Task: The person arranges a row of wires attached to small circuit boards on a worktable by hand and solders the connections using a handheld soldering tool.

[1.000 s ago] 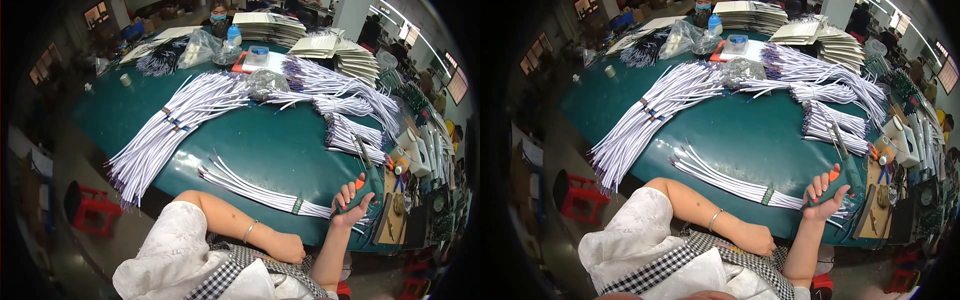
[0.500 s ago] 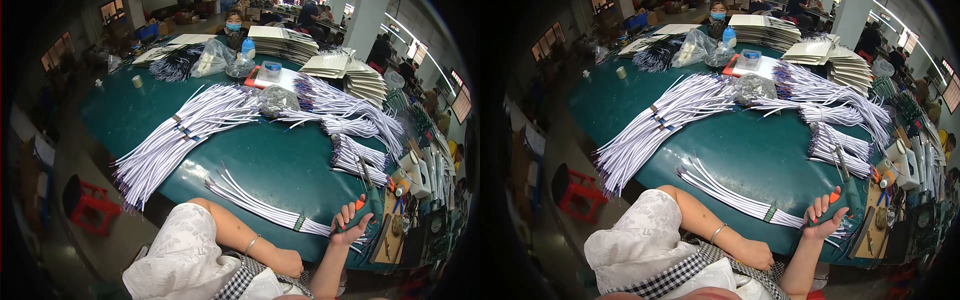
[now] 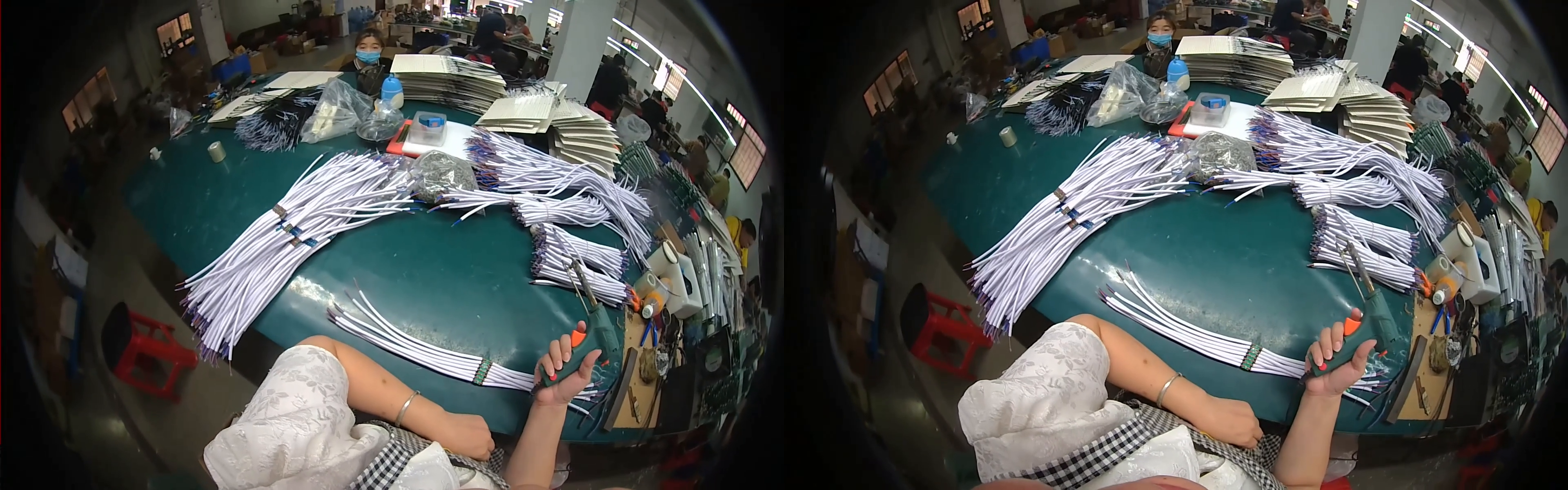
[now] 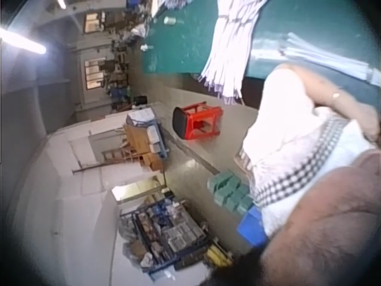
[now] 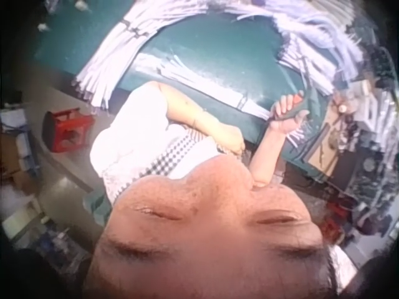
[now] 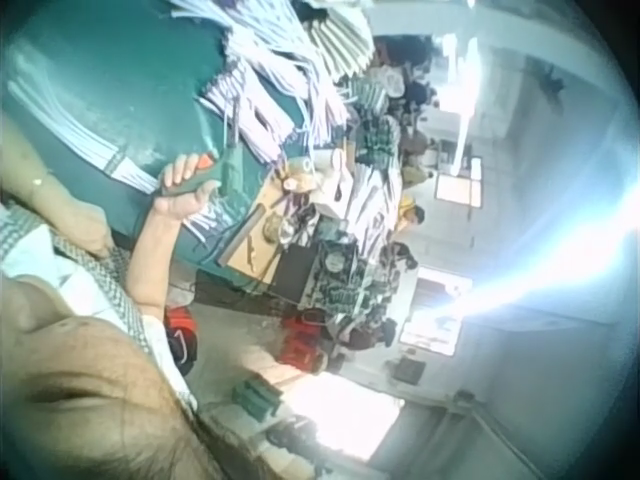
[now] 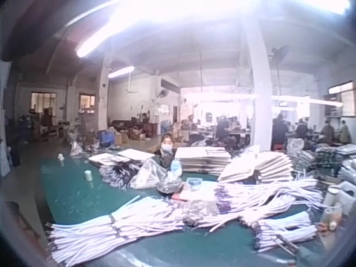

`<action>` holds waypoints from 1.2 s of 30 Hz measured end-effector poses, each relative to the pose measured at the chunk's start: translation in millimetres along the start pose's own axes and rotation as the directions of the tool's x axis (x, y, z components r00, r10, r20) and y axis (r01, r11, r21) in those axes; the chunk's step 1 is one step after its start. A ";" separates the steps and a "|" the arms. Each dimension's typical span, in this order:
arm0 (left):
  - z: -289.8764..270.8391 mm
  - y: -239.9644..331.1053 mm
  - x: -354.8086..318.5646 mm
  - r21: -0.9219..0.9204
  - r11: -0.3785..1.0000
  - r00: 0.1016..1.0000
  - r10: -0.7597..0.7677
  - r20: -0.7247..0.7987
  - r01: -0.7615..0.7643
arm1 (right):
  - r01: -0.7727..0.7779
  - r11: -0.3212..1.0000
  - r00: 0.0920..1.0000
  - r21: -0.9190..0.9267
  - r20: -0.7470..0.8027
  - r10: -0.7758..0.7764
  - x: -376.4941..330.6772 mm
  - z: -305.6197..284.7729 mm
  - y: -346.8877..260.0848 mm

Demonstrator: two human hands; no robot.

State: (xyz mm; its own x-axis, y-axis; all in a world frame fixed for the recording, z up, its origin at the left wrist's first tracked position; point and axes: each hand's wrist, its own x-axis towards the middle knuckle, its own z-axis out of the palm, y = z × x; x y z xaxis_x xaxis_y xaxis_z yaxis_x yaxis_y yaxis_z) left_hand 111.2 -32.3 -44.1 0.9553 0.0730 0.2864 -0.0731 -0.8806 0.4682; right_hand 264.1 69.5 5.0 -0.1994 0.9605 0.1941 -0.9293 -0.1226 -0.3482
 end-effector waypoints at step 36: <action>-75.4 34.0 13.5 -0.972 0.082 0.853 -0.500 0.151 0.220 | 0.155 0.334 0.958 -0.930 0.059 -0.281 -113.5 44.1 24.5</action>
State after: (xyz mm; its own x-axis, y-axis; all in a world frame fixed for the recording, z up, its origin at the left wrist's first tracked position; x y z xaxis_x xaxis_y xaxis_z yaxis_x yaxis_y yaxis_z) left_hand 100.0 -25.9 38.8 0.8947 0.4314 -0.1161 -0.0739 0.3992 0.9139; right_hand 250.3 -53.5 14.9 0.0515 0.9399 0.3375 -0.0522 0.3400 -0.9390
